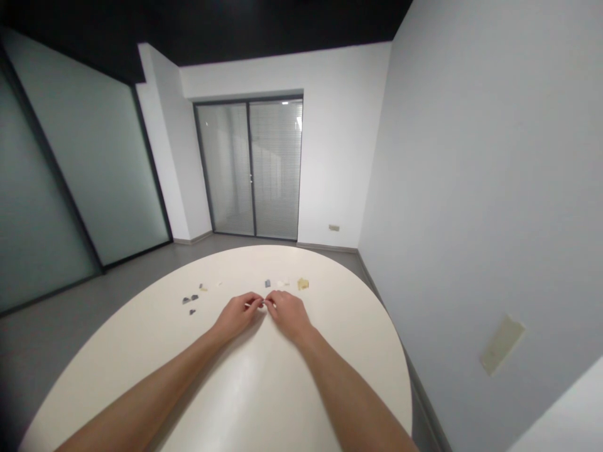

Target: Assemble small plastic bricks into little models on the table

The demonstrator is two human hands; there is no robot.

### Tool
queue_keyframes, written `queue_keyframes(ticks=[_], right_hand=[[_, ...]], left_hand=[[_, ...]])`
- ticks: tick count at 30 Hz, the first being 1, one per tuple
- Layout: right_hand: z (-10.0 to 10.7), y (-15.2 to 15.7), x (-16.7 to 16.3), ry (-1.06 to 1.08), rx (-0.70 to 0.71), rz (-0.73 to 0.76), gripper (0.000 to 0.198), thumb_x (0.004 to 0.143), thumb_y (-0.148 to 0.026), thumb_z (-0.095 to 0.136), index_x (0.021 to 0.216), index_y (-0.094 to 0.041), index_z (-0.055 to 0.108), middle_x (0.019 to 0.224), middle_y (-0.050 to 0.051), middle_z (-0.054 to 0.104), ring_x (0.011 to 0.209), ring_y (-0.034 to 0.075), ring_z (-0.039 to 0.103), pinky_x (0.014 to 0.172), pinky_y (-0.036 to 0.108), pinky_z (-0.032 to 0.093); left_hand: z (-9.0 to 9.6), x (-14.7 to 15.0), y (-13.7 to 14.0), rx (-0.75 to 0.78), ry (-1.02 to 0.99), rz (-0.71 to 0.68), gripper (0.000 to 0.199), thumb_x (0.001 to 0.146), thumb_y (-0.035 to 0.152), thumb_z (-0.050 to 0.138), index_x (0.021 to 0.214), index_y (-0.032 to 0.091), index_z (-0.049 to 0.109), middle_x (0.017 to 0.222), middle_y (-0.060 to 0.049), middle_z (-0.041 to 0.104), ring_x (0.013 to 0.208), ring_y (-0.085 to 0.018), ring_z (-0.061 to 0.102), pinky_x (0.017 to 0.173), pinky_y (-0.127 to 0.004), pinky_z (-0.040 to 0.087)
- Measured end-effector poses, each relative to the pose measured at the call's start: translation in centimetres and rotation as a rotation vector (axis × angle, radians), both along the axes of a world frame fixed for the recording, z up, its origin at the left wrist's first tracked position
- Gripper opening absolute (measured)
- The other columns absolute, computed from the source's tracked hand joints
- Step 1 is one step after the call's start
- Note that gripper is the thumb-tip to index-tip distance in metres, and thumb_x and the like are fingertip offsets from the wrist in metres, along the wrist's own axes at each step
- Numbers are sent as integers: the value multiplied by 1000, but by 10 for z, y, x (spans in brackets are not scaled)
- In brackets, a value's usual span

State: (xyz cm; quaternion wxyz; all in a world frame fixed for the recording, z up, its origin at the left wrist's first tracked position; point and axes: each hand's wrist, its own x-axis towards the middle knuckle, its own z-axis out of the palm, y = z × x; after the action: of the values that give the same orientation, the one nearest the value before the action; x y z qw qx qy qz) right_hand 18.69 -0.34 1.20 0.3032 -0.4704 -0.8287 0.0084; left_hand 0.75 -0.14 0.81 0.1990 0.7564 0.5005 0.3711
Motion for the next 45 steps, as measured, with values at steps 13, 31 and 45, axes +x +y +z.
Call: queue_keyframes(ticks=[13,31,45], right_hand=[[-4,3,1,42,2,31,14,93,-22,52,103,-23,62,99,2,69,92,16,62,81,26,44],[-2,-2,1,24,-42,40,16,89,-24,56,102,-24,65,100,2,69,94,16,62,82,26,44],[0,-3,-1,-68,-41,33,23,97,-29,43,106,-24,64,96,4,70,88,17,63,76,25,41]], left_hand=[[0,-1,2,-3,-19,44,29,90,39,45,91,23,69,90,-3,74,82,-17,66,77,-26,48],[0,-2,1,-11,4,48,30,90,39,44,89,22,69,86,-3,74,79,-17,66,75,-25,47],[-1,-2,2,-19,-1,42,32,91,41,43,89,23,70,87,-3,74,79,-17,66,76,-25,46]])
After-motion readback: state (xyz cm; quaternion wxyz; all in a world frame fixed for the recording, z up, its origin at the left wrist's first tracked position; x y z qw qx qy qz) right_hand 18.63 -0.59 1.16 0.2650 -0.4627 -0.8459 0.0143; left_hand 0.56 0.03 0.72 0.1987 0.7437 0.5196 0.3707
